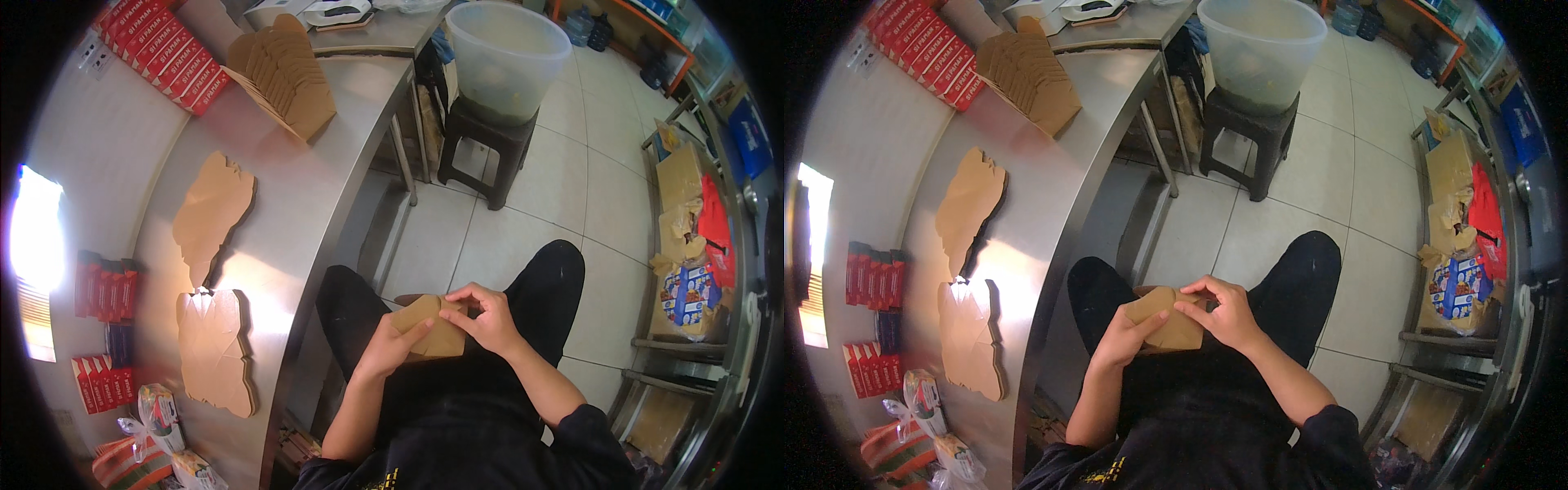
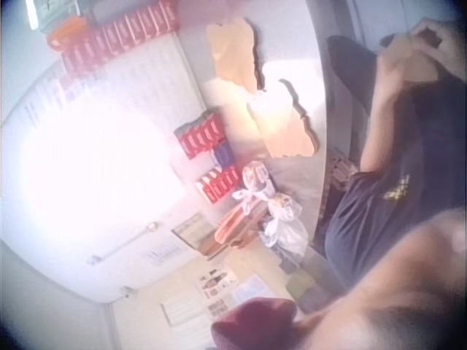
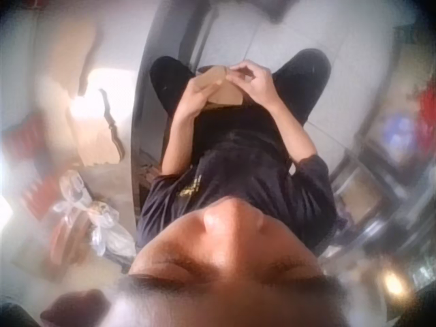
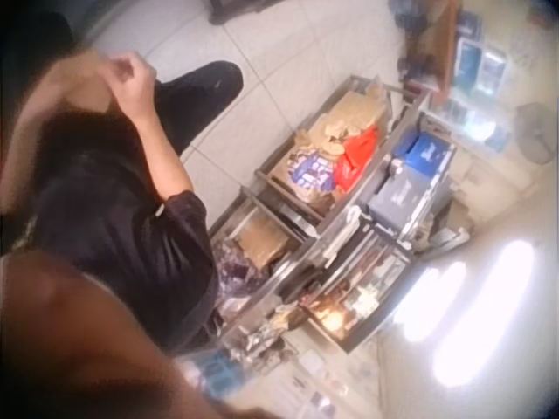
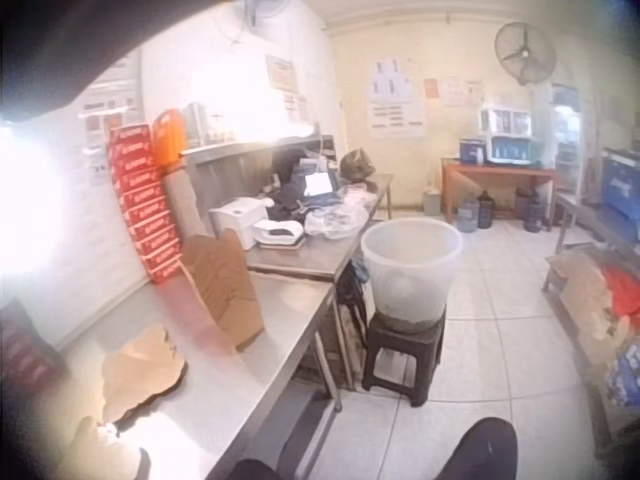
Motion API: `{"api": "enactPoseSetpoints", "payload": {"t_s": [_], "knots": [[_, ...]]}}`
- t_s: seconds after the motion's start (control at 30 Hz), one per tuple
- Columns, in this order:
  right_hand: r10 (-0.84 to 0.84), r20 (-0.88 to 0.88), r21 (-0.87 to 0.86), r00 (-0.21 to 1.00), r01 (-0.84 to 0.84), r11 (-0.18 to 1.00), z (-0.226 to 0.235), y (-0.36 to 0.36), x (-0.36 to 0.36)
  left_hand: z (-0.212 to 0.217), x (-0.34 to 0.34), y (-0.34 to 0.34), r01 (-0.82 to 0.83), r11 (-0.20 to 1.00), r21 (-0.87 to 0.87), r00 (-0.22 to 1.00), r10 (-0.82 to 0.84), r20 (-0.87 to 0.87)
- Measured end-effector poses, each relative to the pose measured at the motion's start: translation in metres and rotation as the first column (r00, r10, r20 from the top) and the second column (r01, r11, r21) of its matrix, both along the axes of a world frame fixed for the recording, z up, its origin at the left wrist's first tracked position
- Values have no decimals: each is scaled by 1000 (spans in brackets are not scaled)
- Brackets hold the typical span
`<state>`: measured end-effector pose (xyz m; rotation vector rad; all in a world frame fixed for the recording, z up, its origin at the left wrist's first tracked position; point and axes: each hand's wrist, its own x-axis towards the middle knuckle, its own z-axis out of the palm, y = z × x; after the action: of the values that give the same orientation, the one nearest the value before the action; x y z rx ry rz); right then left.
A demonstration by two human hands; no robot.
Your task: The person folds flat cardboard pieces into small paper boxes by hand, repeatedly picking up each piece, folding along creases, and stacking the finished boxes on the counter. The person also briefly handles a plastic-wrapped item and hands it to another person at the service window.
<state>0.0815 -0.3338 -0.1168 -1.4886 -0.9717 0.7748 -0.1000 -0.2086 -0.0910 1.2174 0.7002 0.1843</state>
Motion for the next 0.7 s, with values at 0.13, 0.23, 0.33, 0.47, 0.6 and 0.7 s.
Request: {"api": "enactPoseSetpoints", "payload": {"t_s": [0.13,0.23,0.33,0.47,0.6,0.7], "knots": [[-22,-263,-22,964,17,1000,4,3,4,6,4,1,17,1000,2,1000,-17,-14],[44,-426,4,904,-46,999,0,4,11,6,4,0,30,999,44,1000,-30,-2],[65,-441,25,895,-60,998,-2,1,12,14,5,-1,17,1000,-15,1000,-17,7],[59,-374,-8,926,-67,998,3,1,14,10,5,1,29,999,-42,999,-27,40],[43,-321,-11,946,-49,999,5,0,16,8,6,1,20,998,-53,999,-18,30],[6,-267,3,964,-5,1000,6,2,13,4,6,1,16,997,-78,999,-12,41]]}}
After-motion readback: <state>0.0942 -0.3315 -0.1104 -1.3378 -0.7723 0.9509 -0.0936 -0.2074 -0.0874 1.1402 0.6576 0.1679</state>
